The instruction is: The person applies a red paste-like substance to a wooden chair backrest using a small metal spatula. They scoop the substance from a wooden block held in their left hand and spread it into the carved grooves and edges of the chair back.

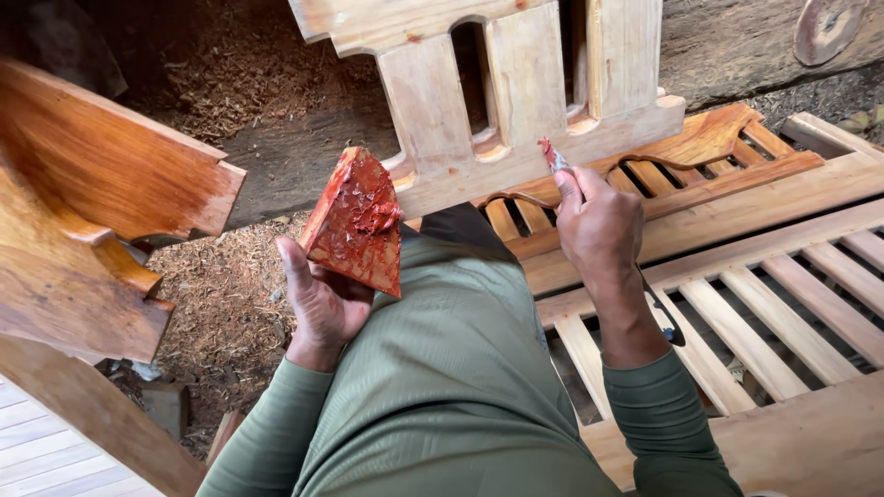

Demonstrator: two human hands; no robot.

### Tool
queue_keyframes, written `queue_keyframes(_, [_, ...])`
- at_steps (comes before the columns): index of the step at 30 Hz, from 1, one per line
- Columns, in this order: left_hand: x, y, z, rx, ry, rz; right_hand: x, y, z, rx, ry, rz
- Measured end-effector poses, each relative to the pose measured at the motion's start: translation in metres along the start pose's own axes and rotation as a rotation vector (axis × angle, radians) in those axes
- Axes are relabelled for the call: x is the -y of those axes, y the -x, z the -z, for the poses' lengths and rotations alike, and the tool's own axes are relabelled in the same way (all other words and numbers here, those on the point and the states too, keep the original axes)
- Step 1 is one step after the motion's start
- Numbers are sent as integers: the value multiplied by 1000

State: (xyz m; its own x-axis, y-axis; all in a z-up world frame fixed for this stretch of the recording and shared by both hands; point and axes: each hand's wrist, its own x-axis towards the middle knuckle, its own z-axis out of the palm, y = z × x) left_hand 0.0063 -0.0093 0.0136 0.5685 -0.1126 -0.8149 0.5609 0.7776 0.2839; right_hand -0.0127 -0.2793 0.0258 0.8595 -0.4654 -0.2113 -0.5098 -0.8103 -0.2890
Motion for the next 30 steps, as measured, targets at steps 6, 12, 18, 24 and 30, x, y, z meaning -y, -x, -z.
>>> queue_keyframes(6, [-1,1,-1,7,-41,17,-15,7,-15,-85,-195,-4])
queue_keyframes(12, [-1,2,1,-7,-51,15,-1,5,-24,-19,-345,-6])
queue_keyframes(18, [-4,4,-9,-24,-72,20,-11,3,-21,-64,-328,-4])
queue_keyframes(24, [-4,9,-18,-15,-60,-15,-12,3,-23,-30,-335,-3])
queue_keyframes(30, [-5,15,-37,-33,-28,-13,-6,3,-4,26,-310,64])
